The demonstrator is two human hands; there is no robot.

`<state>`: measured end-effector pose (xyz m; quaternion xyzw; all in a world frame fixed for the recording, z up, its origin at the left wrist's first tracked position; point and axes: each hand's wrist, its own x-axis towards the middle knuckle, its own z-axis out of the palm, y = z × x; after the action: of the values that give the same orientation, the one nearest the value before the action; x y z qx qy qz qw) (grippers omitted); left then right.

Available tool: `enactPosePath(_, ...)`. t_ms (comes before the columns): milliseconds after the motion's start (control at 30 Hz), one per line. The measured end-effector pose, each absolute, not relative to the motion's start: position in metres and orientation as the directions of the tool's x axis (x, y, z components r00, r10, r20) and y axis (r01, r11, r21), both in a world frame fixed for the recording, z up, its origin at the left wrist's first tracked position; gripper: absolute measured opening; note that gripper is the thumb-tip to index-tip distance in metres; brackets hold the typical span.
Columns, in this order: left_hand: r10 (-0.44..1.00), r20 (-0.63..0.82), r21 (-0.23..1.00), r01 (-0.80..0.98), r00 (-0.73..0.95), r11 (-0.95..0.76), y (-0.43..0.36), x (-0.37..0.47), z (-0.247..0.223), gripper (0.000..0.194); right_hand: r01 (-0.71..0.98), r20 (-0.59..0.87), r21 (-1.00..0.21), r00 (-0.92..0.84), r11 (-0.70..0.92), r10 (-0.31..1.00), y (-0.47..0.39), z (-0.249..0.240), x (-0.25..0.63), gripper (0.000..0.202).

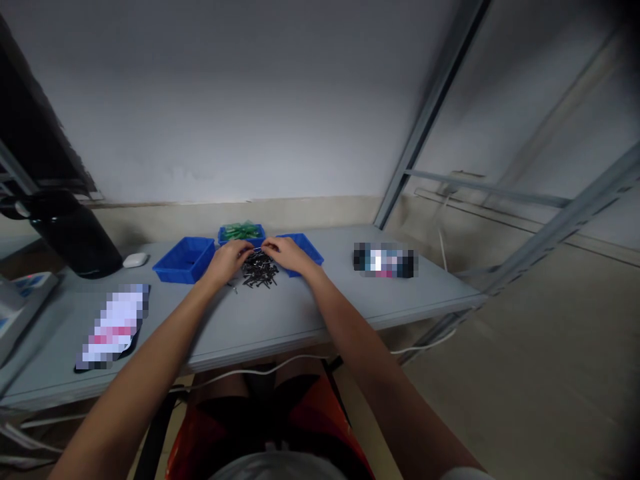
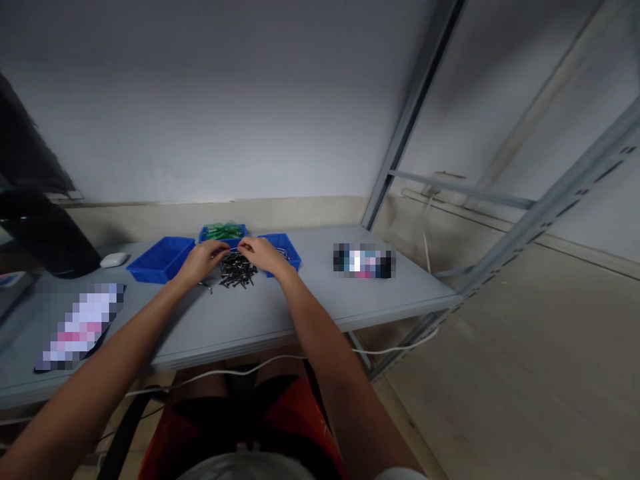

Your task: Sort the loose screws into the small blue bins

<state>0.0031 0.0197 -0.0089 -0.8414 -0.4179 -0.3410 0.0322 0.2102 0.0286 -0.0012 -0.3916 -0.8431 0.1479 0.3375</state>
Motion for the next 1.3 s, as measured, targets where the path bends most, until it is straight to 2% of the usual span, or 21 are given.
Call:
enactPosePath(433, 0.708, 0.561, 0.264, 0.717, 0.430, -0.645, 0.0177, 0.0051, -0.0074, 0.017, 0.555, 0.430, -0.527, -0.479, 0.644, 0.765, 0.0252, 0.0007, 0.2090, 0.019)
enactPosePath(667, 0.729, 0.553, 0.277, 0.736, 0.404, -0.618, 0.0157, 0.0043, -0.0046, 0.023, 0.564, 0.475, -0.504, -0.451, 0.654, 0.755, 0.0286, -0.0009, 0.2099, 0.018)
enactPosePath(1300, 0.732, 0.531, 0.243, 0.751, 0.426, -0.614, 0.0120, 0.0066, -0.0012, 0.024, 0.568, 0.473, -0.522, -0.428, 0.636, 0.770, 0.0299, -0.0019, 0.2097, 0.020)
